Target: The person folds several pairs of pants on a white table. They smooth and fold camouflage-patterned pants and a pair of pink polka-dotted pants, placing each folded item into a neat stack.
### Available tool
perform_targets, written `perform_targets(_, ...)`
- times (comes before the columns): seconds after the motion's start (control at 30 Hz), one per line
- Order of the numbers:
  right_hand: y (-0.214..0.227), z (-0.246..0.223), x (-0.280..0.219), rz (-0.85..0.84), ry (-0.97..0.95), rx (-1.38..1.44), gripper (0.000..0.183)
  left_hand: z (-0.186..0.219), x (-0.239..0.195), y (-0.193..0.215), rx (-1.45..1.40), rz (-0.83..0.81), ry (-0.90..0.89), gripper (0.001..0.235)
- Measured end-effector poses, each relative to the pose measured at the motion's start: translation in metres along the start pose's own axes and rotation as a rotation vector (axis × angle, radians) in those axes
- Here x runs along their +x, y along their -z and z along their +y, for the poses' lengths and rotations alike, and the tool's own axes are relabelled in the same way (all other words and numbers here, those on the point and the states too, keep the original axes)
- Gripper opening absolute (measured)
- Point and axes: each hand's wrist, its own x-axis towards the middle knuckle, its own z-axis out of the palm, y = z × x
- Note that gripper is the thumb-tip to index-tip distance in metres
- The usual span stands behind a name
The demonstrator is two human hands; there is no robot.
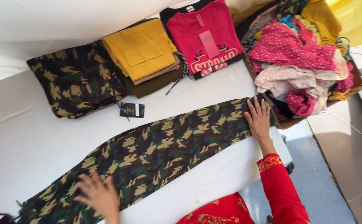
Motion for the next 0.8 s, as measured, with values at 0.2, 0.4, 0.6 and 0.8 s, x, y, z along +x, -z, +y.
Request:
perform_targets(0.2, 0.014, 0.018, 0.004, 0.329, -0.156, 0.140, 0.055, -0.089, 0.017, 0.013, -0.183, 0.085, 0.067, 0.075)
perform_targets(0.4, 0.002, 0.026, 0.004, 0.227, -0.283, 0.042, 0.042, -0.095, 0.024, 0.013, -0.181, 0.079, 0.058, 0.074)
perform_targets(0.6, -0.001, 0.028, 0.012, 0.071, -0.313, 0.021, 0.064, -0.084, 0.015, 0.034, -0.208, 0.113, 0.162, 0.072)
perform_targets(0.8, -0.004, 0.074, 0.032, -0.183, -0.438, 0.587, 0.045, -0.142, -0.038, 0.009, -0.230, 0.661, 0.659, 0.061)
